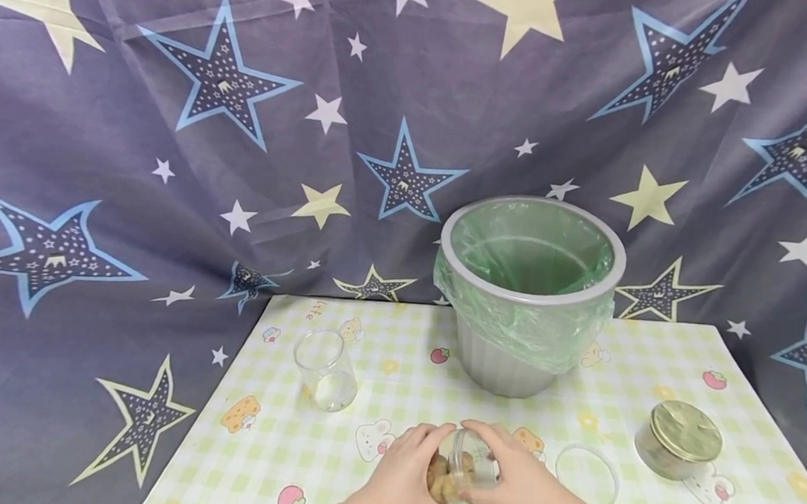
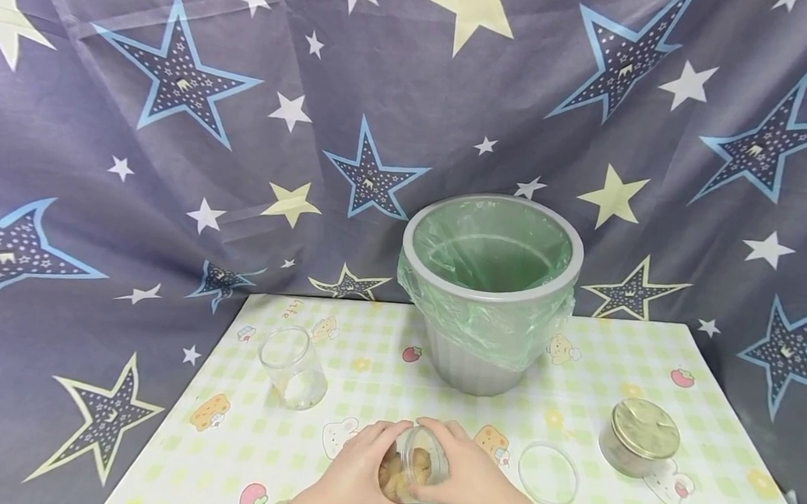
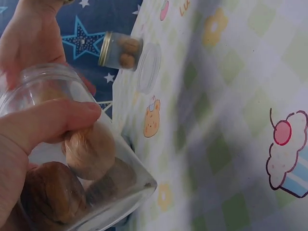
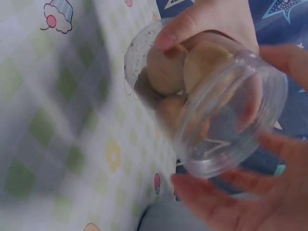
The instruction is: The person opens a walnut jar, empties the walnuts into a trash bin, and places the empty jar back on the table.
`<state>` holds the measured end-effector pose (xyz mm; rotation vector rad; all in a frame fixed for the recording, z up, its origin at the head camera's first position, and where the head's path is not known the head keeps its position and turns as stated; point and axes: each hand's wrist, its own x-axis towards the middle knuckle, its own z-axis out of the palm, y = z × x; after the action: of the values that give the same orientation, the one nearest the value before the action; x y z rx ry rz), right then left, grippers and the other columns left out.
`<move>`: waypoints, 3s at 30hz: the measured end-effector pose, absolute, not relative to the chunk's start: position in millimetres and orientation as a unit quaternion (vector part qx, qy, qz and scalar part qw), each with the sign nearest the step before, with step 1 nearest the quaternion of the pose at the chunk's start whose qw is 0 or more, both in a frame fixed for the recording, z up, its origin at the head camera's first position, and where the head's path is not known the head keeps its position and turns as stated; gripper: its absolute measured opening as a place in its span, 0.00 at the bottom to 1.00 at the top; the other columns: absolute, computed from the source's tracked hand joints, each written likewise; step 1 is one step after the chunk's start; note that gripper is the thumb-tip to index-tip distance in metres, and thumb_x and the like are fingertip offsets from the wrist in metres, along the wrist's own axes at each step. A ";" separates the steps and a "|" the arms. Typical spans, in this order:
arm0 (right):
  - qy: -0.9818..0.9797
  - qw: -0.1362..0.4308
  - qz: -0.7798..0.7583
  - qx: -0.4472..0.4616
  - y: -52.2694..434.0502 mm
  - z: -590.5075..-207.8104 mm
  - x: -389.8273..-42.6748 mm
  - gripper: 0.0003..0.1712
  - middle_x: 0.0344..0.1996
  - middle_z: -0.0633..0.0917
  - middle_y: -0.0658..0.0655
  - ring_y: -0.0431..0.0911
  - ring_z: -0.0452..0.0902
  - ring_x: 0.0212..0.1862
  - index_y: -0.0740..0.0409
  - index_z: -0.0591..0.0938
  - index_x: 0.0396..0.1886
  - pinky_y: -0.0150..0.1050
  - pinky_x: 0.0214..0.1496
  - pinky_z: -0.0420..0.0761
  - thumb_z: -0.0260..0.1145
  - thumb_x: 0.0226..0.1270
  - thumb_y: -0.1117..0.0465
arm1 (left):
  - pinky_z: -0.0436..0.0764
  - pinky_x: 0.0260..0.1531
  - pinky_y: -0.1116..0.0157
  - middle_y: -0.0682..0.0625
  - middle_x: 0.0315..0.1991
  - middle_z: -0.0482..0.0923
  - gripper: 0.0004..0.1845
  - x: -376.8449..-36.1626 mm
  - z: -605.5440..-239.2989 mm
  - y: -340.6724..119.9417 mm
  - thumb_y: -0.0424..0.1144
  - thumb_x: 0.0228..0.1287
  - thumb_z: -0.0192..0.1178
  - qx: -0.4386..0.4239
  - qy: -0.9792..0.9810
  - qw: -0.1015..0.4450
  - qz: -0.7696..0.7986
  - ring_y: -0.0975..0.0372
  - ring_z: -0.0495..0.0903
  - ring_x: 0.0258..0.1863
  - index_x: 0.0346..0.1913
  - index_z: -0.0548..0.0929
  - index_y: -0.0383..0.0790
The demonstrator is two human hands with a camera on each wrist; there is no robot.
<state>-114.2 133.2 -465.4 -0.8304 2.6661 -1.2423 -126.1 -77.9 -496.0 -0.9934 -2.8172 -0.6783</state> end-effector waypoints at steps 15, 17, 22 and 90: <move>0.876 0.122 -0.444 -0.145 134.2 -459.7 -115.9 0.40 0.40 0.81 0.61 0.44 0.75 0.27 0.64 0.61 0.69 0.36 0.27 0.79 0.58 0.67 0.45 | 0.79 0.48 0.58 0.51 0.52 0.75 0.52 -127.4 -496.7 -77.4 0.48 0.33 0.78 -0.324 -0.912 0.028 -0.248 0.65 0.73 0.47 0.66 0.64 0.45; 0.871 0.142 -0.451 -0.132 131.5 -458.8 -114.7 0.40 0.33 0.81 0.56 0.43 0.73 0.21 0.66 0.61 0.69 0.32 0.21 0.76 0.56 0.68 0.43 | 0.79 0.49 0.56 0.50 0.53 0.75 0.51 -127.6 -497.0 -75.5 0.49 0.34 0.78 -0.326 -0.913 0.025 -0.244 0.62 0.74 0.49 0.67 0.64 0.45; 0.871 0.139 -0.451 -0.139 129.4 -459.9 -113.5 0.39 0.31 0.81 0.55 0.39 0.71 0.17 0.68 0.65 0.66 0.28 0.18 0.74 0.59 0.66 0.44 | 0.79 0.49 0.52 0.49 0.54 0.75 0.51 -127.3 -497.9 -73.9 0.50 0.35 0.77 -0.326 -0.914 0.014 -0.240 0.61 0.74 0.50 0.67 0.63 0.46; 0.901 0.027 -0.411 -0.134 166.9 -528.9 -128.1 0.47 0.54 0.76 0.65 0.62 0.71 0.54 0.64 0.69 0.52 0.63 0.52 0.75 0.82 0.31 0.54 | 0.75 0.50 0.41 0.40 0.57 0.71 0.55 -136.3 -507.6 -126.0 0.43 0.31 0.80 -0.199 -0.906 -0.023 -0.372 0.46 0.73 0.53 0.67 0.61 0.36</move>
<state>-128.1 166.9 -528.9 -0.4125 2.7837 -1.2707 -136.3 -126.0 -507.6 -0.6342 -2.8899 -1.1853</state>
